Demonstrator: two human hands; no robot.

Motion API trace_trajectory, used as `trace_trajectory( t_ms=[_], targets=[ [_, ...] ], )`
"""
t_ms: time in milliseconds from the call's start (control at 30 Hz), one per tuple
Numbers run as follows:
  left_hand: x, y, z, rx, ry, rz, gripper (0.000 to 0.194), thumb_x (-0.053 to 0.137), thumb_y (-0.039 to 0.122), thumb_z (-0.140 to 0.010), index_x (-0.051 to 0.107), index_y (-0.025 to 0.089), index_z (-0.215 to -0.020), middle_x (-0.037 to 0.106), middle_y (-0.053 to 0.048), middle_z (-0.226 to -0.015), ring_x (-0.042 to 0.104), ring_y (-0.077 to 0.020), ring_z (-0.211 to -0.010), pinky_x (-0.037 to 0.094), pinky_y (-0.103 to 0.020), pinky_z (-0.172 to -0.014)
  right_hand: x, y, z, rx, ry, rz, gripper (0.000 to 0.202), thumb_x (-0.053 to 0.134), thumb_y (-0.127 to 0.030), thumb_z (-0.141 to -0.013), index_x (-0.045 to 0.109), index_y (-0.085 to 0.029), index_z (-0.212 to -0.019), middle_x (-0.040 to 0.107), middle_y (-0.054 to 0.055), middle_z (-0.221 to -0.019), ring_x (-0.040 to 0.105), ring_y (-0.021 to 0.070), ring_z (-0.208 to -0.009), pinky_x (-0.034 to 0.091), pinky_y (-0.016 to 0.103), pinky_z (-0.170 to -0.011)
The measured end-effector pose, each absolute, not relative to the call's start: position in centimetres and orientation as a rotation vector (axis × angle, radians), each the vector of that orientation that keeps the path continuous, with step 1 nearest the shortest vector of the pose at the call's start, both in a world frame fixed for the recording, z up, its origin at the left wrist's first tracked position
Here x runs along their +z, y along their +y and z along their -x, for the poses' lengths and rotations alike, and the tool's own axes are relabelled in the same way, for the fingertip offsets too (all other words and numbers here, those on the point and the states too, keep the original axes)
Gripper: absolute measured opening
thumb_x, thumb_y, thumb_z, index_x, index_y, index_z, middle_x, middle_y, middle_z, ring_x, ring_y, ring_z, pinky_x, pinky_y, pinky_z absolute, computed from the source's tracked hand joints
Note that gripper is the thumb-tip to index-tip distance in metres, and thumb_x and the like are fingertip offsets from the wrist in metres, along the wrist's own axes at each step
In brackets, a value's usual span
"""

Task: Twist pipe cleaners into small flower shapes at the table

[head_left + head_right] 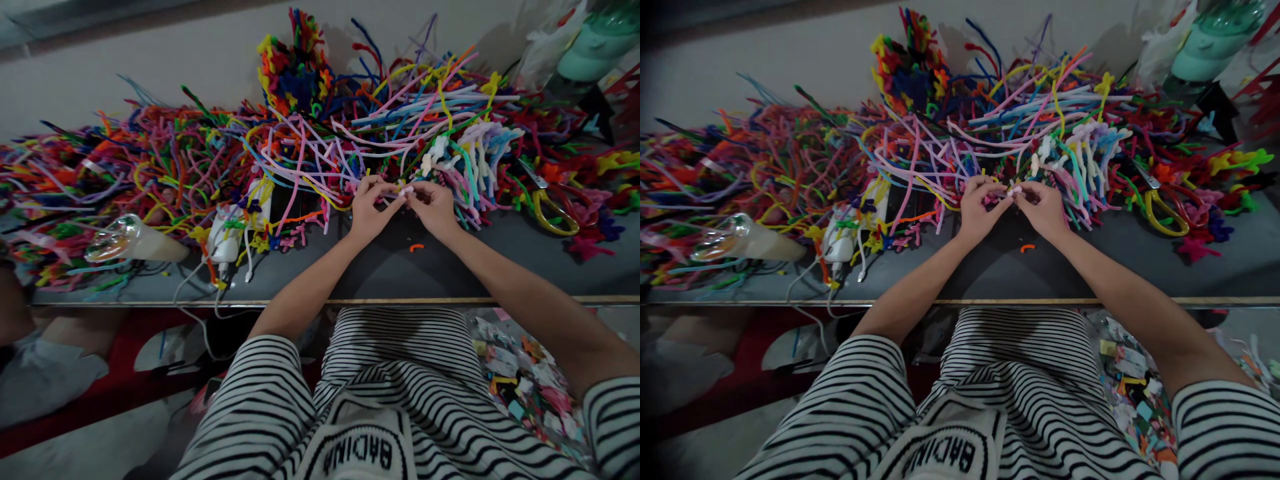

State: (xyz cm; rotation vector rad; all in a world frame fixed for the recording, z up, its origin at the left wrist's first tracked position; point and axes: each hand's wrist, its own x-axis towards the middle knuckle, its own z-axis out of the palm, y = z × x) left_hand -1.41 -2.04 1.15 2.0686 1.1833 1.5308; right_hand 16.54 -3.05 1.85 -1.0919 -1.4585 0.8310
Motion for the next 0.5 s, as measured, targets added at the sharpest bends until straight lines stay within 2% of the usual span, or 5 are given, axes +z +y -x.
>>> trace_trajectory(
  t_ms=[100,267,367,500],
  targets=[
    [1.0,-2.0,1.4,1.584,1.189,-2.152,0.032,0.072,0.055,-0.093,0.078,0.024,-0.093,0.064,-0.006,-0.103,0.065,-0.0206,-0.102,0.055,-0.038,-0.098,1.9,-3.2,-16.6,0.738,-1.517,1.098,0.038,0.076,-0.059,-0.083,0.080,-0.023,-0.094,0.079,0.006,-0.087,0.073,0.0235,-0.077,0.061,0.038,-0.069],
    [0.3,-1.3,1.5,1.561,1.139,-2.177,0.025,0.069,0.046,-0.096,0.077,0.023,-0.089,0.064,-0.006,-0.100,0.065,-0.0197,-0.098,0.055,-0.039,-0.099,1.7,-3.2,-16.7,0.663,-1.547,1.106,0.035,0.075,-0.055,-0.085,0.081,-0.022,-0.095,0.081,0.007,-0.089,0.074,0.0240,-0.075,0.060,0.040,-0.071],
    [0.3,-0.9,1.7,1.521,1.111,-2.091,0.032,0.068,0.051,-0.096,0.075,0.022,-0.085,0.065,-0.007,-0.101,0.065,-0.0205,-0.100,0.054,-0.041,-0.100,1.6,-3.2,-16.6,0.671,-1.565,1.121,0.040,0.074,-0.061,-0.086,0.081,-0.023,-0.096,0.080,0.006,-0.087,0.074,0.0234,-0.074,0.061,0.040,-0.072],
    [0.2,-0.6,1.9,1.348,1.008,-1.822,0.047,0.068,0.067,-0.091,0.075,0.021,-0.084,0.068,-0.006,-0.099,0.066,-0.0202,-0.099,0.054,-0.040,-0.099,1.5,-3.1,-16.4,0.701,-1.553,1.091,0.043,0.076,-0.062,-0.084,0.083,-0.022,-0.097,0.081,0.007,-0.090,0.074,0.0235,-0.076,0.061,0.040,-0.072]
  ],
)
